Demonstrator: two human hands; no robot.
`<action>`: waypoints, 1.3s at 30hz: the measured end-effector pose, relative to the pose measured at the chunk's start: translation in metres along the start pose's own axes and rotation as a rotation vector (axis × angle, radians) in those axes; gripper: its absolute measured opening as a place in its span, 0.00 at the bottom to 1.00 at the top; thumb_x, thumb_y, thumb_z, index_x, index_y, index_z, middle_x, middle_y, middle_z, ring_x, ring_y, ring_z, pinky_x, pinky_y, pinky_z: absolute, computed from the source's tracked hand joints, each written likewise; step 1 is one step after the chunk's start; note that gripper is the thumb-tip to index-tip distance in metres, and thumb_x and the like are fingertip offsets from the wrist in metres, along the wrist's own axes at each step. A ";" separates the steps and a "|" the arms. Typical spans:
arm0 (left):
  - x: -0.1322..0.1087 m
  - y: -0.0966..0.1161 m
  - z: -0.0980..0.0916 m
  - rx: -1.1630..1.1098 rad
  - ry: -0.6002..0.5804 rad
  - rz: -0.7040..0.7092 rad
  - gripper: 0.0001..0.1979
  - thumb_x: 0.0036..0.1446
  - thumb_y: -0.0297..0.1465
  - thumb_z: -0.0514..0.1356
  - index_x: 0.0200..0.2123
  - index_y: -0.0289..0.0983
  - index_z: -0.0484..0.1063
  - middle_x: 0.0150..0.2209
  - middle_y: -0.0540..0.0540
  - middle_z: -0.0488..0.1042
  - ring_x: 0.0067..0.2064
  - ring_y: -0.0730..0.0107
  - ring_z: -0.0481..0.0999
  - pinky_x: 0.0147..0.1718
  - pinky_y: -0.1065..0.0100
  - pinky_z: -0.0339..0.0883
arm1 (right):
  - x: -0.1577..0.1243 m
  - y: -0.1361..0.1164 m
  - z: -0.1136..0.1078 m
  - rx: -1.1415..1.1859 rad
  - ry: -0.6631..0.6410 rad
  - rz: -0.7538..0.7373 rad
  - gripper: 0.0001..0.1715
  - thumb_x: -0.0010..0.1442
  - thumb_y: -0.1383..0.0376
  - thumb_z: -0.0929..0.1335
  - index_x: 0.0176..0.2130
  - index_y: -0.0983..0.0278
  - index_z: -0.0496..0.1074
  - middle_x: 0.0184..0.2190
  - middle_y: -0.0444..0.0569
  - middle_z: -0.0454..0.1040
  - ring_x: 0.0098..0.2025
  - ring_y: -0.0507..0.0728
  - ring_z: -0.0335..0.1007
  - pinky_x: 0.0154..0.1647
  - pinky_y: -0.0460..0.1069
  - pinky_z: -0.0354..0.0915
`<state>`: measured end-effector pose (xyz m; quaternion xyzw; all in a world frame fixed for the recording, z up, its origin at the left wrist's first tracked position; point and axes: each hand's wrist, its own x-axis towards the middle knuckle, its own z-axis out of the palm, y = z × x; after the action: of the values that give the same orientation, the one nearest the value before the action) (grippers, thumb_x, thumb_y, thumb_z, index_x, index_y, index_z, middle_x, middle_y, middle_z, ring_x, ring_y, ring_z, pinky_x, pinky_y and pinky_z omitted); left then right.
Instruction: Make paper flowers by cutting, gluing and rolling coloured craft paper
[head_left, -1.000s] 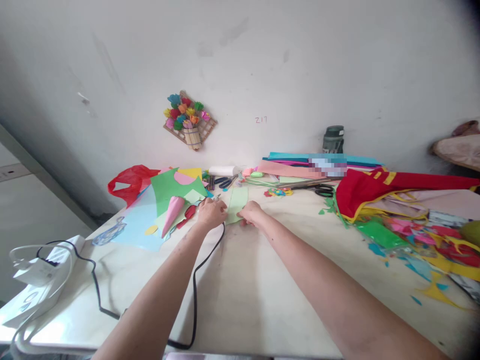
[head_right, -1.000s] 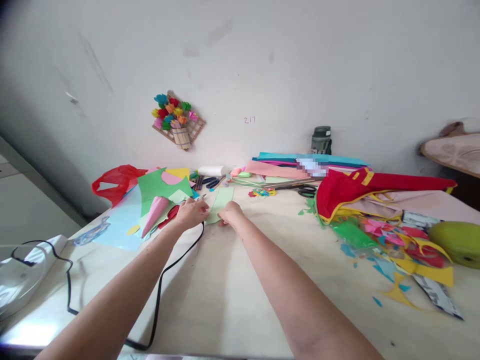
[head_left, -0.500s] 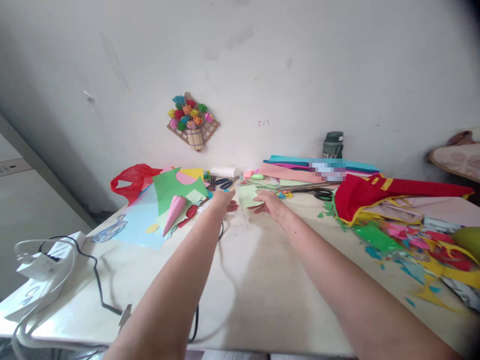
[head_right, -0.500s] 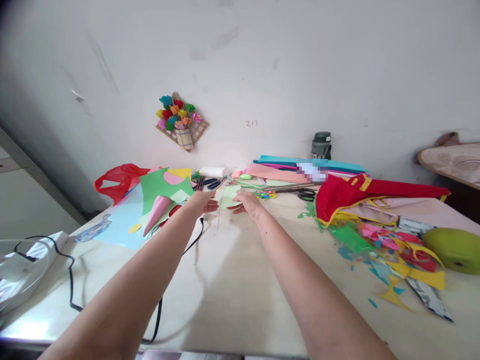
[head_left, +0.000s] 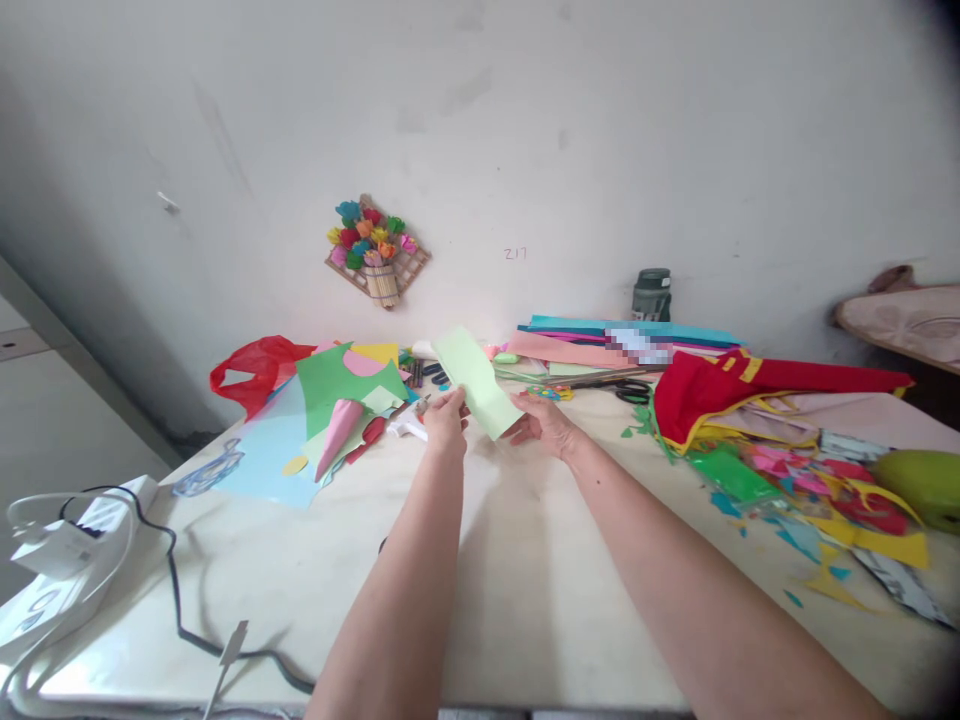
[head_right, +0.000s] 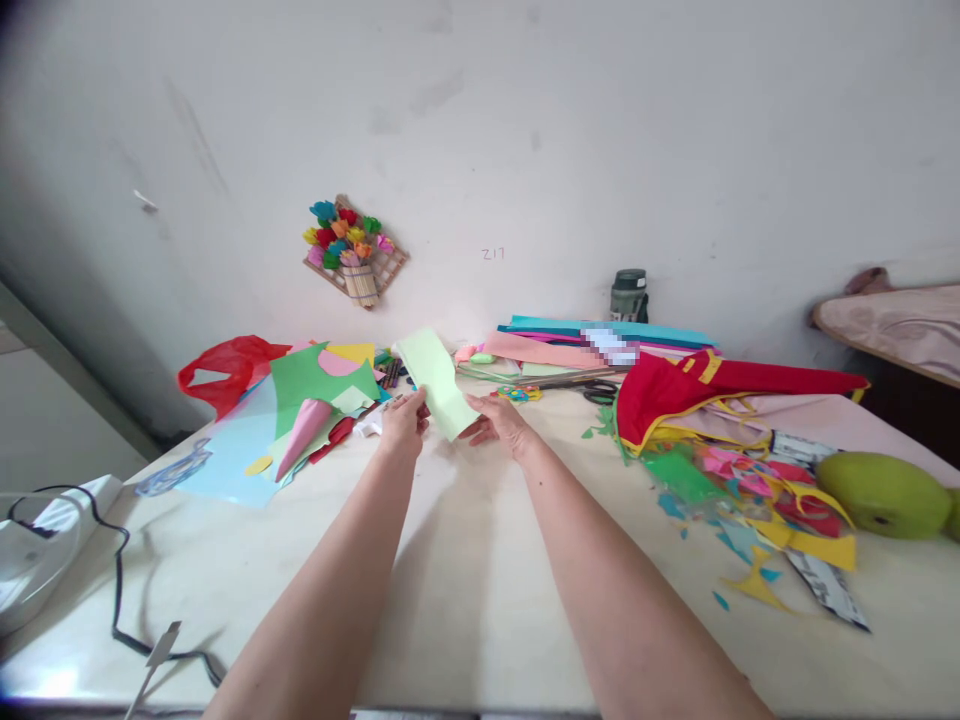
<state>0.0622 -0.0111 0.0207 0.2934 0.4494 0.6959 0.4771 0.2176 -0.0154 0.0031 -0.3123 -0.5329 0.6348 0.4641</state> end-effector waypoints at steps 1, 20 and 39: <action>-0.001 -0.003 0.000 -0.033 0.024 0.026 0.13 0.36 0.34 0.65 0.23 0.34 0.66 0.18 0.53 0.64 0.19 0.82 0.64 0.16 0.78 0.47 | -0.002 -0.001 0.001 0.008 -0.042 0.042 0.23 0.49 0.51 0.65 0.34 0.67 0.70 0.27 0.52 0.74 0.26 0.56 0.71 0.20 0.47 0.66; -0.011 -0.019 -0.005 0.134 -0.368 0.034 0.14 0.38 0.38 0.65 0.22 0.33 0.67 0.19 0.48 0.70 0.22 0.76 0.68 0.23 0.74 0.58 | -0.001 0.002 0.027 -0.137 0.162 0.049 0.09 0.44 0.64 0.68 0.28 0.67 0.69 0.12 0.44 0.69 0.12 0.49 0.62 0.10 0.41 0.50; -0.003 -0.011 -0.009 -0.008 -0.274 0.073 0.15 0.34 0.36 0.67 0.20 0.34 0.64 0.16 0.53 0.64 0.19 0.81 0.63 0.22 0.74 0.58 | -0.004 -0.002 0.021 0.013 0.003 0.180 0.15 0.52 0.59 0.65 0.34 0.70 0.70 0.24 0.54 0.75 0.22 0.54 0.71 0.19 0.45 0.65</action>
<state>0.0605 -0.0152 0.0069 0.4001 0.3664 0.6678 0.5097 0.2007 -0.0277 0.0099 -0.3568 -0.4977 0.6772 0.4079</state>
